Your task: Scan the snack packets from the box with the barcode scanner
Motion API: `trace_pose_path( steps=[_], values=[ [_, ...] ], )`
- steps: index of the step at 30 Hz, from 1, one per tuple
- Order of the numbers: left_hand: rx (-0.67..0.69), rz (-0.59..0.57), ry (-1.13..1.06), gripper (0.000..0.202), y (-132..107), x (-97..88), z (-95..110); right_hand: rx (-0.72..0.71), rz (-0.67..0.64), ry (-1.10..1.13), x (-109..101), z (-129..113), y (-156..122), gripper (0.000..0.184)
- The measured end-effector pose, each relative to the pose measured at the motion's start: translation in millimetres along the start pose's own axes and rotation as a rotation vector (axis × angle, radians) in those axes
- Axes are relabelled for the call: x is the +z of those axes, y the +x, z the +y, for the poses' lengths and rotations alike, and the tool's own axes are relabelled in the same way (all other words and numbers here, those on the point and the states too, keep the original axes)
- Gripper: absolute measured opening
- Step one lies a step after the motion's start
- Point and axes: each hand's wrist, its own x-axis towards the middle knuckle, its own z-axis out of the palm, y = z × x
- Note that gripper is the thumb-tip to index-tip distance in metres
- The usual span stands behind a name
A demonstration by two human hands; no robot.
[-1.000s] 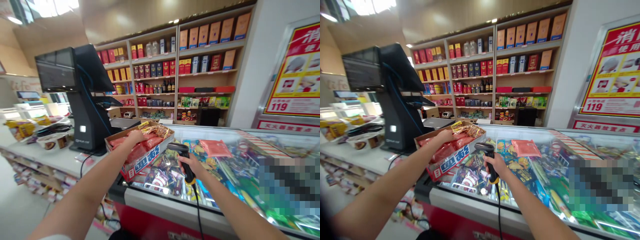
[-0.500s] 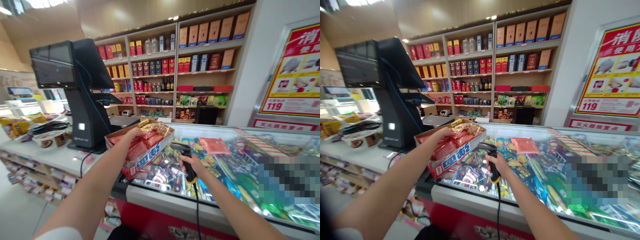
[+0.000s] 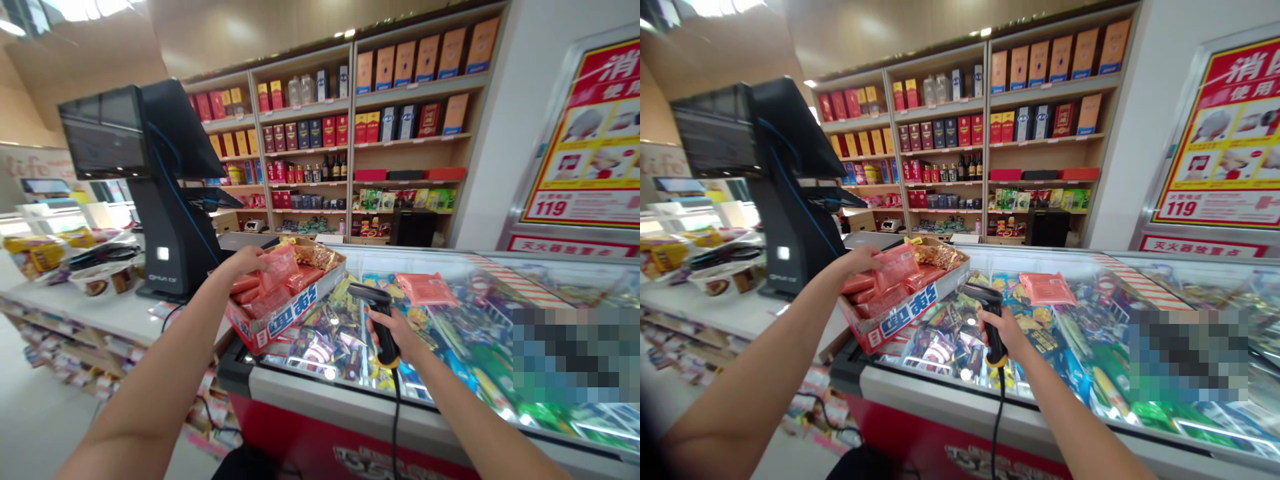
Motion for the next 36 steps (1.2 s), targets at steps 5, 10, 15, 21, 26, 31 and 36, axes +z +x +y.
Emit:
trace_pose_path(
  steps=[5, 10, 15, 21, 26, 31, 36],
  values=[
    [0.129, 0.01, -0.322, 0.05, -20.8, 25.2, 23.3, -0.06, -0.045, 0.047, -3.0, -2.4, -4.7, 0.03],
    [0.233, -0.109, -0.318, 0.037, -25.2, 86.9, 44.6, -0.158, -0.085, -0.035, -9.6, -9.0, -11.8, 0.029],
    [0.246, -0.186, -0.263, 0.023, -22.9, 136.5, 49.1, -0.198, -0.005, -0.154, -20.5, -20.6, -19.9, 0.028],
    [0.125, -0.231, -0.292, 0.027, -25.6, 151.8, 49.8, -0.181, 0.046, -0.23, -28.4, -26.8, -26.6, 0.028],
    [0.115, -0.255, -0.288, 0.026, -27.5, 153.2, 51.1, -0.151, 0.021, -0.246, -28.5, -25.3, -24.5, 0.026],
    [0.098, -0.257, -0.238, 0.025, -28.3, 156.5, 56.4, -0.126, 0.021, -0.231, -33.1, -20.7, -20.9, 0.026],
    [0.07, -0.379, -0.32, 0.03, -29.6, 179.4, 74.3, -0.136, 0.084, -0.172, -58.5, -18.1, -22.5, 0.03]
  ],
)
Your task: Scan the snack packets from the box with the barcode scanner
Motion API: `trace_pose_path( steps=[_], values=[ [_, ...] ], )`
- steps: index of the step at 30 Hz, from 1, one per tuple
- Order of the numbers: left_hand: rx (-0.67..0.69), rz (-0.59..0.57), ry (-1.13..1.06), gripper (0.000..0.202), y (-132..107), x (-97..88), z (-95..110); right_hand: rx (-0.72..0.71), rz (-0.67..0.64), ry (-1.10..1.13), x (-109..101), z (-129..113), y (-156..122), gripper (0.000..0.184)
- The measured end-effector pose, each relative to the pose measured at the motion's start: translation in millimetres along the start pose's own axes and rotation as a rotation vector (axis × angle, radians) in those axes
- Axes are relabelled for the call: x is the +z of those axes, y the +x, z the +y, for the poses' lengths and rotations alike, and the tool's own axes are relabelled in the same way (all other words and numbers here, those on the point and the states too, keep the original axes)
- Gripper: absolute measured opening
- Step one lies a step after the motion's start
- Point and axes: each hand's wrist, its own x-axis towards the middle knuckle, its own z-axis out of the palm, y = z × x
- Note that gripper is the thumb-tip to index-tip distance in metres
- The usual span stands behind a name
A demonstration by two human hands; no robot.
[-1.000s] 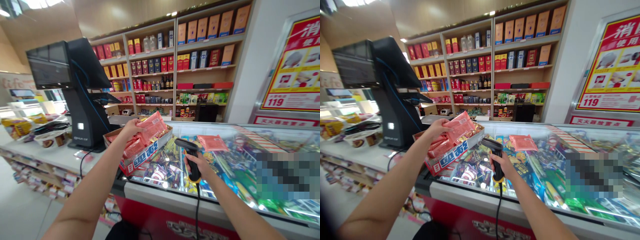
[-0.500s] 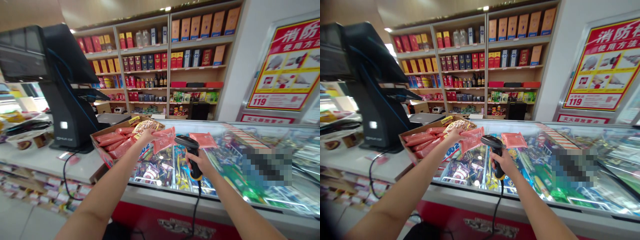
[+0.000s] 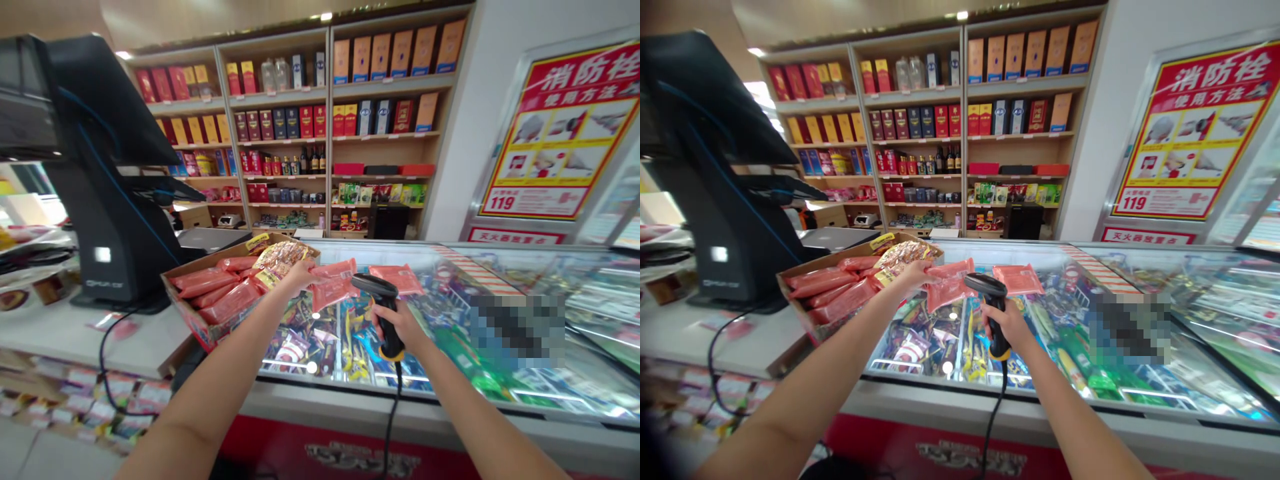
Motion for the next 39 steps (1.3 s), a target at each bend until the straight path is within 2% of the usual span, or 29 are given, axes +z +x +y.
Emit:
trace_pose_path(
  steps=[3, 7, 10, 12, 15, 18, 20, 23, 27, 30, 34, 37, 39],
  values=[
    [-0.002, -0.114, -0.057, 0.032, 11.8, 38.8, 7.2, 0.031, 0.072, 0.027, -26.8, 0.3, -4.7, 0.031],
    [0.012, -0.235, -0.111, 0.028, 33.5, 109.3, 16.1, 0.022, 0.169, 0.033, -69.4, 1.5, -12.8, 0.031],
    [0.059, -0.233, -0.093, 0.03, 55.1, 156.3, 21.6, 0.019, 0.242, 0.025, -100.4, 6.1, -15.6, 0.031],
    [0.122, -0.159, 0.005, 0.028, 72.7, 177.4, 24.9, 0.031, 0.295, 0.037, -117.5, 9.5, -16.0, 0.031],
    [0.226, -0.034, 0.19, 0.019, 101.8, 192.4, 30.3, 0.044, 0.345, 0.066, -134.2, 12.4, -16.2, 0.031],
    [0.266, 0.008, 0.255, 0.019, 127.3, 194.7, 34.8, 0.055, 0.356, 0.088, -140.2, 12.6, -16.5, 0.031],
    [0.273, 0.023, 0.262, 0.023, 137.9, 194.4, 35.8, 0.059, 0.352, 0.093, -140.1, 12.5, -15.8, 0.03],
    [0.304, 0.103, 0.316, 0.033, 141.6, 193.4, 33.6, 0.064, 0.322, 0.094, -135.9, 12.0, -12.5, 0.03],
    [0.379, 0.216, 0.383, 0.038, 131.1, 180.1, 30.3, 0.065, 0.279, 0.094, -122.8, 9.6, -3.6, 0.03],
    [0.427, 0.236, 0.434, 0.03, 118.2, 148.0, 33.9, 0.07, 0.217, 0.102, -104.7, 7.8, 6.0, 0.031],
    [0.378, 0.218, 0.603, 0.018, 91.7, 73.7, 44.4, 0.032, 0.145, 0.179, -65.4, 6.8, 20.9, 0.03],
    [0.266, 0.22, 0.757, 0.017, 66.8, 3.9, 46.6, 0.022, 0.099, 0.245, -26.6, 6.1, 32.6, 0.029],
    [0.183, 0.25, 0.885, 0.021, 52.5, -45.8, 40.2, 0.025, 0.082, 0.271, 0.2, 6.4, 39.9, 0.03]
  ],
)
